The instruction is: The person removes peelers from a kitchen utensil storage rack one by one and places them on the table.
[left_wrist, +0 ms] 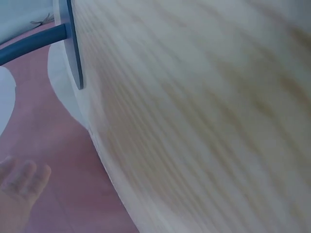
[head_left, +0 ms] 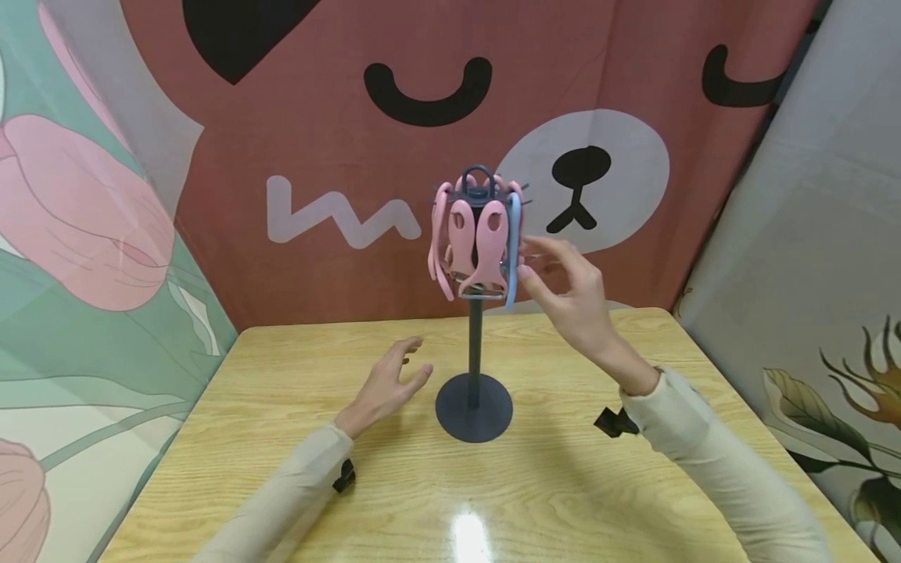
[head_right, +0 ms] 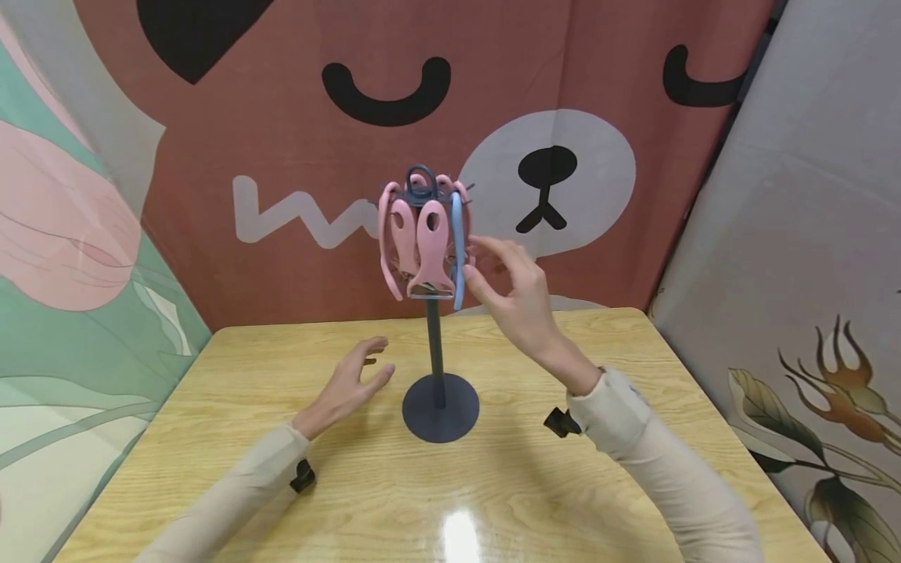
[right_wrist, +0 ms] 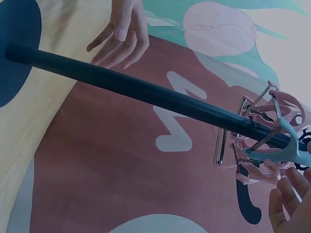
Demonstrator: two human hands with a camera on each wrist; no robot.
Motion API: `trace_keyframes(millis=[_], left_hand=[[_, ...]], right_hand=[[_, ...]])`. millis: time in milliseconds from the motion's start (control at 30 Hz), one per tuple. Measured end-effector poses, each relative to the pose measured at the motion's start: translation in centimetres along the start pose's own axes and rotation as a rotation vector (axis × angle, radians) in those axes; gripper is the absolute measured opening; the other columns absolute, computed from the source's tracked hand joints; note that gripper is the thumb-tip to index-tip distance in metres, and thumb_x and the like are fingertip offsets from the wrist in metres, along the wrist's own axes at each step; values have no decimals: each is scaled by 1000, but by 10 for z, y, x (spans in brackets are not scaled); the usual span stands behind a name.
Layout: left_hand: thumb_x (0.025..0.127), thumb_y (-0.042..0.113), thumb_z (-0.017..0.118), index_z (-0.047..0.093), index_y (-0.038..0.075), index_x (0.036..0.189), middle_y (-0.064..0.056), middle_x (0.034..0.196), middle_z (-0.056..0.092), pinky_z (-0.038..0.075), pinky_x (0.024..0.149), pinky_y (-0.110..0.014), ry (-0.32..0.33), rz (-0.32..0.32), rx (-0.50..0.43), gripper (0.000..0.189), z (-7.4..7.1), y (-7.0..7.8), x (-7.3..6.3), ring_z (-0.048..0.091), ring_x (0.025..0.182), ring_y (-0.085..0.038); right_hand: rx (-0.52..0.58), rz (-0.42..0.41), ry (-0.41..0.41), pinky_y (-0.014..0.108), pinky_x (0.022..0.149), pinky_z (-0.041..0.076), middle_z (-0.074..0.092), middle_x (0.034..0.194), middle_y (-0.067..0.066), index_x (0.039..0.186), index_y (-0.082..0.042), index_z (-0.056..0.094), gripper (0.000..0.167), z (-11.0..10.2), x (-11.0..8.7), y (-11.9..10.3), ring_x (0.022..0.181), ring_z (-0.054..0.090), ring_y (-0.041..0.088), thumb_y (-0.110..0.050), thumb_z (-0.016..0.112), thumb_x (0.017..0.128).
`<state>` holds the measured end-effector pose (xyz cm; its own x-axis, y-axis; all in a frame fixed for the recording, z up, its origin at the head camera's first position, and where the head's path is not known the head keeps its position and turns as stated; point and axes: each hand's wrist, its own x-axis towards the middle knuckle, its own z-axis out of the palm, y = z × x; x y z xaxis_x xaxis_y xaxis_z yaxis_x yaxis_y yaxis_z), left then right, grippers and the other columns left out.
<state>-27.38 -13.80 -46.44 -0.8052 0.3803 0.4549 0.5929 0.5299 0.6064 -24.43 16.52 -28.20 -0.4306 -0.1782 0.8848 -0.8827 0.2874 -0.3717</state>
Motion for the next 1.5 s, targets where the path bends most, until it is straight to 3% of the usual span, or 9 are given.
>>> trace_keyframes(millis=[200, 367, 533, 733, 1067, 1500], left_hand=[[100, 42, 58, 41, 12, 147, -9, 143, 48, 46, 100, -47, -20, 31, -56, 58, 5, 6, 4, 48, 129, -24], [100, 43, 58, 40, 12, 147, -9, 144, 48, 45, 102, -44, -39, 16, -78, 59, 10, 11, 8, 47, 130, -22], [99, 42, 60, 42, 12, 146, -10, 142, 50, 46, 101, -44, -38, 17, -112, 59, 16, 16, 12, 49, 129, -22], [96, 46, 63, 43, 14, 146, -2, 140, 52, 47, 101, -40, -32, 6, -135, 61, 19, 22, 18, 51, 127, -17], [97, 32, 67, 45, 9, 144, -10, 138, 54, 47, 100, -39, -93, 24, -239, 57, 30, 30, 26, 52, 126, -20], [97, 23, 67, 47, 6, 142, -12, 136, 55, 48, 99, -36, -121, 59, -291, 52, 42, 42, 33, 55, 123, -24]], right_hand=[[8, 37, -3, 29, 78, 50, 66, 113, 16, 130, 1, 61, 49, 2, -1, 0, 93, 62, 24, 12, 69, 84], [13, 56, -13, 30, 80, 49, 65, 117, 16, 131, 2, 60, 46, 3, -1, 0, 95, 61, 29, 9, 68, 86], [13, 54, -17, 29, 75, 48, 65, 115, 16, 130, 2, 60, 45, 5, -2, 1, 91, 58, 19, 9, 68, 86], [19, 61, -24, 25, 71, 45, 65, 109, 16, 129, 3, 60, 43, 7, -1, -1, 87, 56, 14, 10, 67, 87], [15, 71, -45, 21, 70, 45, 62, 97, 28, 122, 17, 56, 37, 7, 9, -34, 84, 56, 12, 17, 62, 86], [36, 71, -77, 21, 65, 46, 60, 91, 24, 115, 17, 60, 28, 8, 10, -33, 76, 56, 16, 16, 62, 87]])
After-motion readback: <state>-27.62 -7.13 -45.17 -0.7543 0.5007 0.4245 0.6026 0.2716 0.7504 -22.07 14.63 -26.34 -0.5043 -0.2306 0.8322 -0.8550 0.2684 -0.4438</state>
